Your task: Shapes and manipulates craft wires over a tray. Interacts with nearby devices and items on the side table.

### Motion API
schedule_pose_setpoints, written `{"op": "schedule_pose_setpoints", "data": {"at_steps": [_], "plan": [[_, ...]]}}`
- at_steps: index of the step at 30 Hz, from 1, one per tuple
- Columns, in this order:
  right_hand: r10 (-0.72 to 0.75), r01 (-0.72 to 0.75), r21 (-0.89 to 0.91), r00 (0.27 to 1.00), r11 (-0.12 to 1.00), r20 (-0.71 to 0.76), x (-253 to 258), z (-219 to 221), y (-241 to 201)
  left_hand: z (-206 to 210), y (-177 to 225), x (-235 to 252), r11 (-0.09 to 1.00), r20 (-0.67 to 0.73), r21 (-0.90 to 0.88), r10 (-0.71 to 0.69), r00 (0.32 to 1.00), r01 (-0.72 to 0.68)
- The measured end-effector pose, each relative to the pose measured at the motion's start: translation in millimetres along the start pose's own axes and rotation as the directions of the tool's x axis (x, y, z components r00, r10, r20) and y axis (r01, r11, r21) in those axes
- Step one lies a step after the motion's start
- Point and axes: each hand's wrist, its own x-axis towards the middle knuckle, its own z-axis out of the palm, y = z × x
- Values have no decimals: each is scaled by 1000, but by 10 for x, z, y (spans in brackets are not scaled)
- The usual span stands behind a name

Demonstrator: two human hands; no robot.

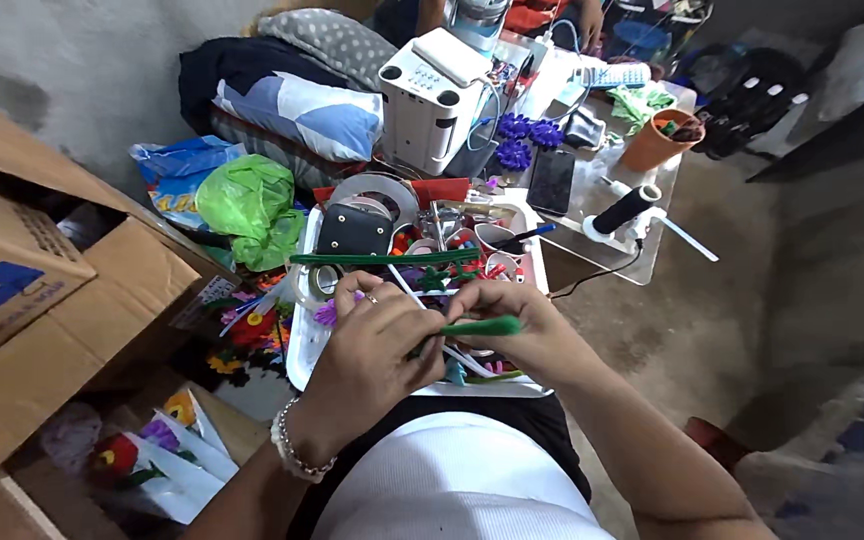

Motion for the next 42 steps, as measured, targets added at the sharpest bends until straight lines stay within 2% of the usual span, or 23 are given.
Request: {"op": "schedule_pose_setpoints", "data": {"at_steps": [2, 5, 6, 8, 9, 11, 12, 13, 14, 15, 16, 17, 18, 20, 22, 24, 28, 30, 32, 35, 38, 40, 42], "plan": [[47, -47, -8, 999, 999, 6, 10, -24, -19, -3, -6, -4, 997, 24, 71, 34, 999, -36], [74, -75, -115, 997, 991, -15, 33, -46, -23, 19, -30, -13, 980, 54, 184, 73, 996, -81], [38, -42, -181, 999, 983, -29, 35, -41, -2, 25, -34, -10, 972, 65, 216, 81, 995, -94], [-172, 135, -427, 984, 894, -50, 31, 3, 70, 38, -41, 4, 975, 64, 211, 51, 997, -63], [-316, 236, -591, 948, 771, -33, 28, 38, 101, 53, -50, 10, 989, 51, 147, 0, 999, -8], [-558, 360, -846, 825, 393, 91, 29, 112, 154, 98, -62, 7, 975, 41, -87, -200, 979, 203], [-611, 373, -901, 774, 222, 169, 30, 127, 179, 113, -57, 9, 909, 80, -229, -339, 937, 348], [-629, 368, -923, 745, 113, 221, 37, 130, 205, 109, -44, 25, 791, 154, -361, -472, 868, 494], [-631, 360, -930, 739, 76, 234, 48, 129, 228, 91, -34, 49, 655, 237, -453, -565, 790, 604], [-625, 352, -929, 752, 113, 209, 58, 132, 241, 73, -34, 66, 546, 299, -508, -614, 731, 666], [-604, 341, -914, 783, 220, 147, 65, 138, 237, 61, -37, 70, 484, 325, -538, -636, 700, 690], [-560, 322, -868, 826, 378, 62, 64, 141, 215, 56, -38, 61, 482, 312, -549, -640, 702, 683], [-489, 292, -785, 872, 546, -17, 57, 133, 183, 59, -40, 38, 539, 260, -537, -626, 735, 649], [-305, 181, -570, 944, 802, -128, 29, 95, 110, 83, -59, -13, 756, 76, -409, -530, 844, 511], [-124, 61, -335, 978, 940, -170, 2, 58, 38, 82, -90, -33, 917, -74, -205, -362, 929, 341], [37, -51, -101, 990, 994, -138, -4, 34, 5, 62, -82, -21, 975, -112, -71, -217, 970, 210], [232, -222, 211, 972, 952, -23, 23, 45, -27, 71, -45, -46, 980, -92, 197, -1, 996, 19], [266, -259, 275, 964, 926, 12, 38, 39, -46, 70, -57, -67, 956, -76, 287, 87, 993, -62], [286, -281, 264, 958, 923, 19, 46, 22, -64, 67, -84, -71, 930, -54, 337, 178, 983, -150], [270, -271, 81, 963, 959, 19, 39, 0, -92, 41, -98, -67, 912, 3, 332, 253, 967, -239], [32, -25, -271, 999, 962, 21, 25, -14, -80, 11, -97, -23, 956, 59, 210, 197, 979, -205], [-199, 207, -505, 977, 838, 71, 21, -1, -42, -5, -114, 0, 988, 91, 83, 122, 988, -129], [-405, 422, -741, 888, 523, 220, 16, 11, -24, -16, -143, 16, 998, 141, -57, 45, 989, -37]]}}
